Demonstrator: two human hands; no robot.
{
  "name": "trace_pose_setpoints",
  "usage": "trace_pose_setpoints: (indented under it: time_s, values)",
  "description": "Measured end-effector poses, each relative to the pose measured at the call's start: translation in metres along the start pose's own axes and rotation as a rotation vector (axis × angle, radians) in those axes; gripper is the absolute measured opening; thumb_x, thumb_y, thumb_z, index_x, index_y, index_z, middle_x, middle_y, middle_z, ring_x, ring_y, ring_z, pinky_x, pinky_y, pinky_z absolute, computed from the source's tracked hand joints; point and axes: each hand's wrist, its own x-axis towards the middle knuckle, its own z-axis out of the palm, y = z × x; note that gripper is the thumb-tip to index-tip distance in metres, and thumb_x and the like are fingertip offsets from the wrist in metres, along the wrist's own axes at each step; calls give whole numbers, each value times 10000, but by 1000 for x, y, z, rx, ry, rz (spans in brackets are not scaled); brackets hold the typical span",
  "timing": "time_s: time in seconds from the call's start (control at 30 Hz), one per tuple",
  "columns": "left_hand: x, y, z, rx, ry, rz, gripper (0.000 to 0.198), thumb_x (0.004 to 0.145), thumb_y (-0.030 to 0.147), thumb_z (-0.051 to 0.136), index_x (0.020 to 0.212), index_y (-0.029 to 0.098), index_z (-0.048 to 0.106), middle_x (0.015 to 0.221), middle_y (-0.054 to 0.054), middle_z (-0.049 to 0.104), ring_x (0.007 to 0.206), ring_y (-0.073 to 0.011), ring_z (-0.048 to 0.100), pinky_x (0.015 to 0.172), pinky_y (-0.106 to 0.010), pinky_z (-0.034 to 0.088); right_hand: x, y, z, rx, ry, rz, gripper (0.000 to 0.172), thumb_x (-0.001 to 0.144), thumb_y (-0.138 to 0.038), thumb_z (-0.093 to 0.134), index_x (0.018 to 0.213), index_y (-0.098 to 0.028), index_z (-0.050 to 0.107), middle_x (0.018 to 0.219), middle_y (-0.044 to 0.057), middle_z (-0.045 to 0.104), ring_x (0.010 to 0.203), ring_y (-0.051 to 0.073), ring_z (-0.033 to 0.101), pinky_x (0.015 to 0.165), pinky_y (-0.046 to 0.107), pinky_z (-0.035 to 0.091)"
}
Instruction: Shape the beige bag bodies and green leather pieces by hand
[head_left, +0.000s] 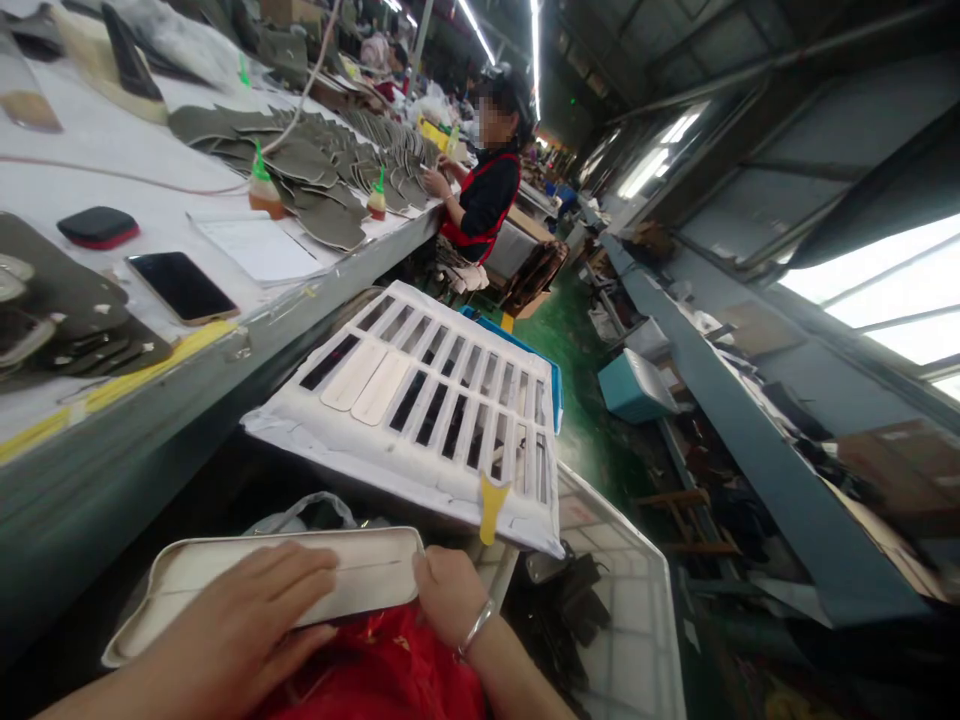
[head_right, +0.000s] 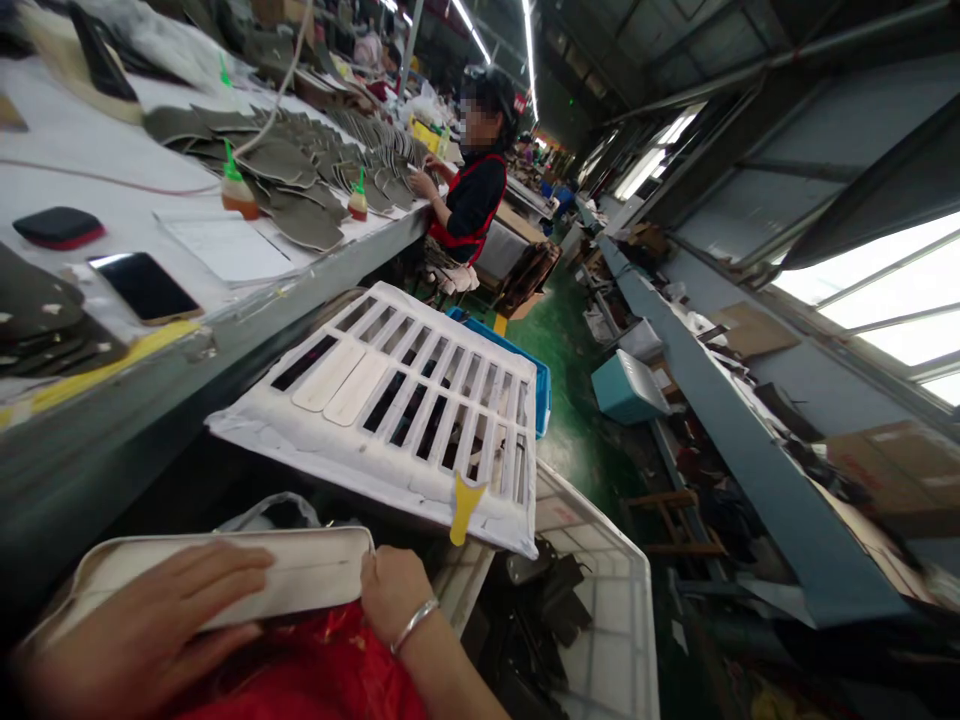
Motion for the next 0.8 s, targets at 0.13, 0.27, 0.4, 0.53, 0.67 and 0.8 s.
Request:
trace_pose_setpoints:
  time_s: [0.13,0.27,0.4,0.53,0.67,0.8]
  values:
    - [30,24,16,56,-300,137,454,796,392,552,1229,266,502,1304,-33,507,1056,-256,513,884,-392,444,1,-4,0,-6,-17,-10,402,915,-237,265,745,-104,603,750,158,656,718,241,640,636,313,434]
    - [46,28,27,77,-361,126,326,804,327,545,1102,206,595,1293,-55,504,1054,-262,484,872,-392,440,3,1,0,54,-11,4,387,914,-266,270,715,-117,566,725,148,648,711,242,642,654,330,455]
    - [47,28,20,47,-417,97,312,789,363,562,1048,201,623,1225,-67,544,1014,-260,496,842,-382,443,6,18,4,770,-304,147,508,914,-478,173,690,-149,489,560,66,583,513,201,617,476,293,470]
    - [48,28,17,24,-401,89,385,794,394,552,1134,214,578,1248,-69,529,1028,-264,489,849,-378,430,9,37,15,1305,-446,176,426,799,-576,430,743,-156,478,552,18,584,446,164,592,392,236,446]
    - [47,26,21,33,-420,94,462,780,431,556,1190,221,537,1274,-58,515,1043,-281,476,854,-394,431,13,44,32,1435,-417,125,452,687,-582,607,758,-165,447,541,-7,596,403,114,551,358,181,412]
    - [47,22,22,29,-434,99,500,768,455,564,1214,233,518,1293,-52,500,1057,-290,464,875,-409,426,16,45,42,1453,-354,115,501,652,-622,622,732,-166,428,494,-27,561,347,83,488,323,161,368]
